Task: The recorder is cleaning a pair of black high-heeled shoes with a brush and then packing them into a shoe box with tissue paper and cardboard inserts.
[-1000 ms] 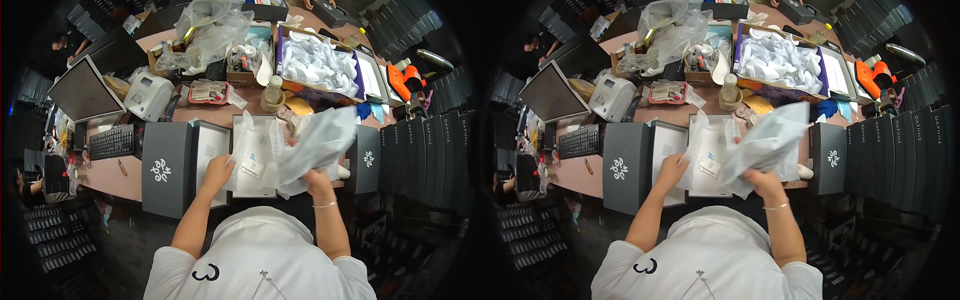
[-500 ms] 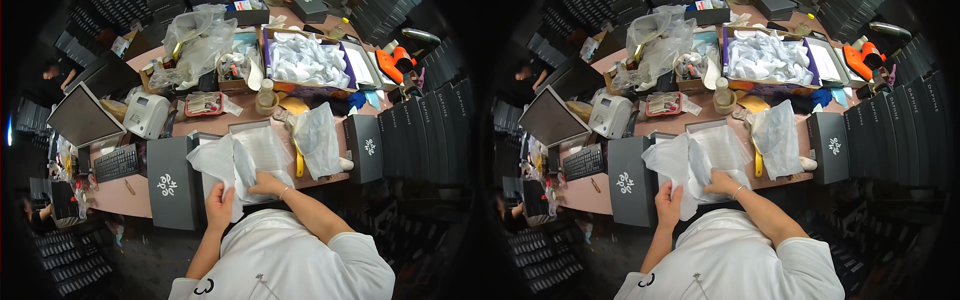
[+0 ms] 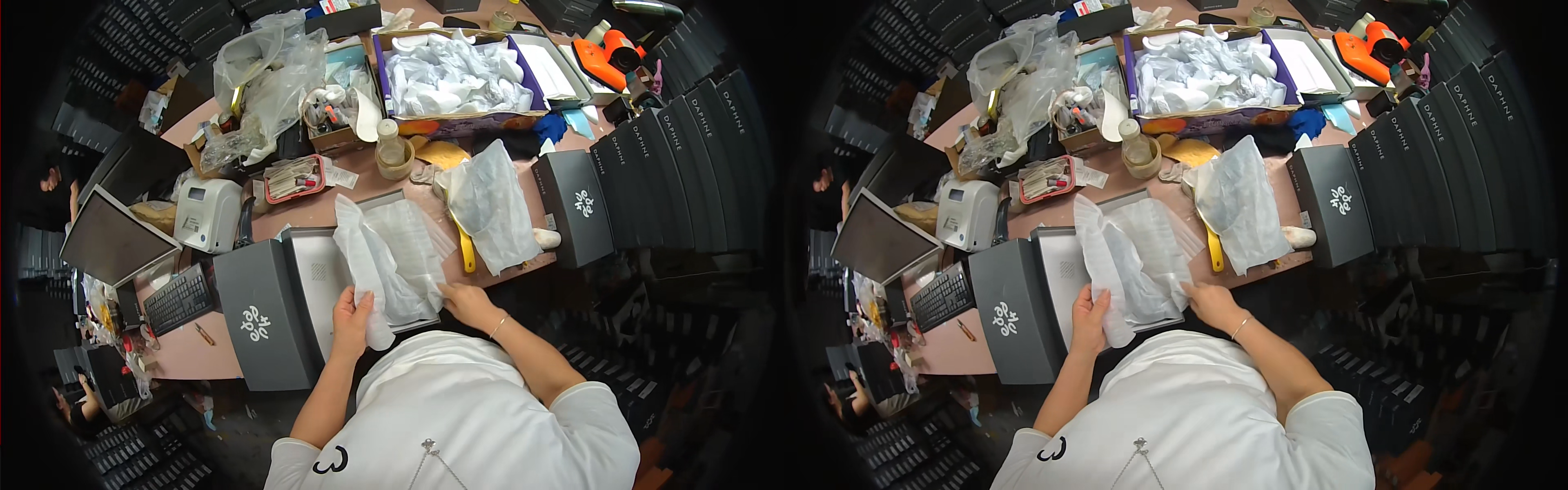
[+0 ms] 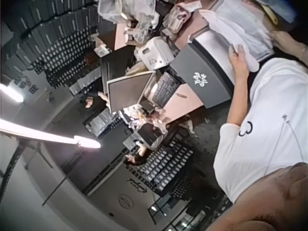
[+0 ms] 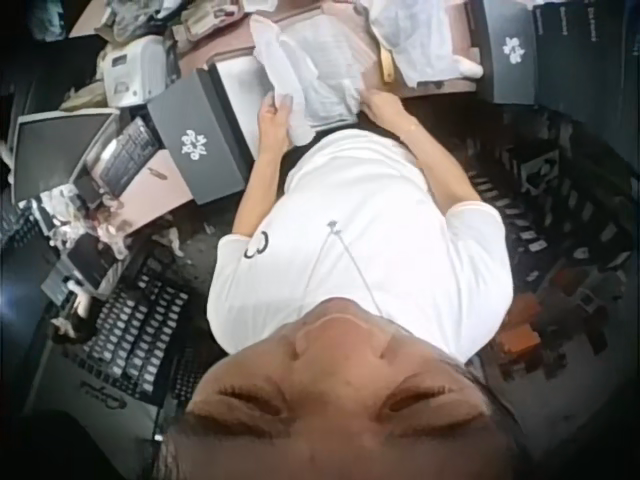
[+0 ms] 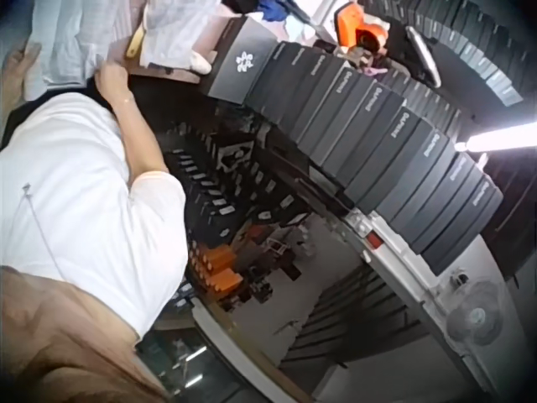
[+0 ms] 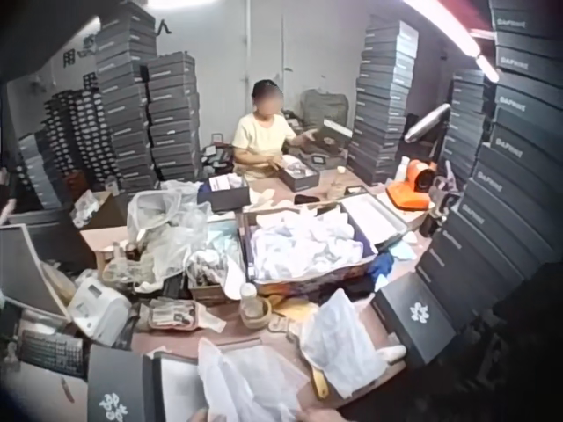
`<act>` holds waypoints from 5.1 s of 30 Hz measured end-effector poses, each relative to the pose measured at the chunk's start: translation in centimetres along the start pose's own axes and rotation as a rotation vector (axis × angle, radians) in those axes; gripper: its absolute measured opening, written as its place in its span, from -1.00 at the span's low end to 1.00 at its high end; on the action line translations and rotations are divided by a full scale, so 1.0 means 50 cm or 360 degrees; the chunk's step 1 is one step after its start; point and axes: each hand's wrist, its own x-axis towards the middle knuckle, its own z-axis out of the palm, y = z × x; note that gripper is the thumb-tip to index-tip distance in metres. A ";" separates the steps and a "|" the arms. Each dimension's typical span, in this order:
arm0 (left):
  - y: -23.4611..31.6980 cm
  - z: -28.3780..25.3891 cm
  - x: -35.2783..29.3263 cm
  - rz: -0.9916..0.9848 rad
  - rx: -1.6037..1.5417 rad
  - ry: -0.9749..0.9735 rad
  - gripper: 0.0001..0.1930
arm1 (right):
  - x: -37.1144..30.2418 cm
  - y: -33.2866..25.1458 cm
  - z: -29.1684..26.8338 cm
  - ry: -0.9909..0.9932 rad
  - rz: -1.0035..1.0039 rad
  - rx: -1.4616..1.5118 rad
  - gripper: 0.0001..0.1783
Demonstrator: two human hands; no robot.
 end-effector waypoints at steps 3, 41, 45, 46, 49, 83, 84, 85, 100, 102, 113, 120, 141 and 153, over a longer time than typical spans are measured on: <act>0.015 0.007 0.000 0.0006 -0.0105 0.0076 -0.74 | 0.021 -0.051 -0.050 0.0321 -0.0257 -0.0218 -0.57; 0.050 0.022 -0.018 0.0360 0.0632 -0.0087 -0.77 | 0.158 -0.094 0.184 -0.0235 -0.0253 0.0514 -0.17; 0.012 0.021 -0.003 0.0290 0.0751 -0.0284 -0.68 | 0.138 -0.077 0.130 -0.0073 -0.0487 0.0108 -0.41; -0.007 -0.020 0.004 0.0447 0.0895 -0.0152 -0.67 | 0.110 -0.113 0.068 0.0099 -0.0440 -0.0256 -0.49; -0.012 -0.009 0.040 0.0810 0.1852 -0.0241 -0.57 | 0.030 -0.120 -0.007 0.0306 -0.0331 -0.0491 -0.77; 0.143 0.184 0.143 -0.0178 -0.0175 -0.0734 -0.43 | 0.142 -0.292 -0.506 0.0770 -0.1127 0.0092 -0.73; 0.151 0.165 0.139 -0.0395 -0.0352 -0.0828 -0.40 | 0.132 -0.332 -0.481 0.0637 -0.1275 -0.0136 -0.75; 0.151 0.145 0.128 -0.0533 -0.0466 -0.0880 -0.41 | 0.130 -0.368 -0.441 0.0654 -0.1520 -0.0060 -0.77; 0.292 -0.096 -0.062 0.0376 0.1651 -0.0436 -0.23 | 0.062 -0.117 -0.077 -0.0738 0.0452 0.2476 -0.28; 0.249 -0.072 -0.037 0.0431 0.1586 -0.0246 -0.19 | 0.055 -0.132 -0.137 -0.1020 0.0287 0.1785 -0.13; -0.176 0.071 0.207 0.0017 0.0636 -0.0038 -0.21 | 0.183 0.000 0.242 0.0307 0.0192 0.1497 -0.06; -0.162 0.065 0.236 -0.0502 0.0768 -0.0009 -0.36 | 0.002 -0.084 -0.072 -0.1065 0.0084 0.1049 -0.55; -0.122 0.001 -0.041 0.0706 0.2460 -0.0209 -0.41 | 0.338 -0.377 0.083 -0.0416 -0.0356 0.0951 -0.68; -0.114 -0.117 -0.117 0.1130 0.1997 -0.0065 -0.75 | 0.206 -0.047 -0.054 0.0270 0.0670 0.1746 -0.44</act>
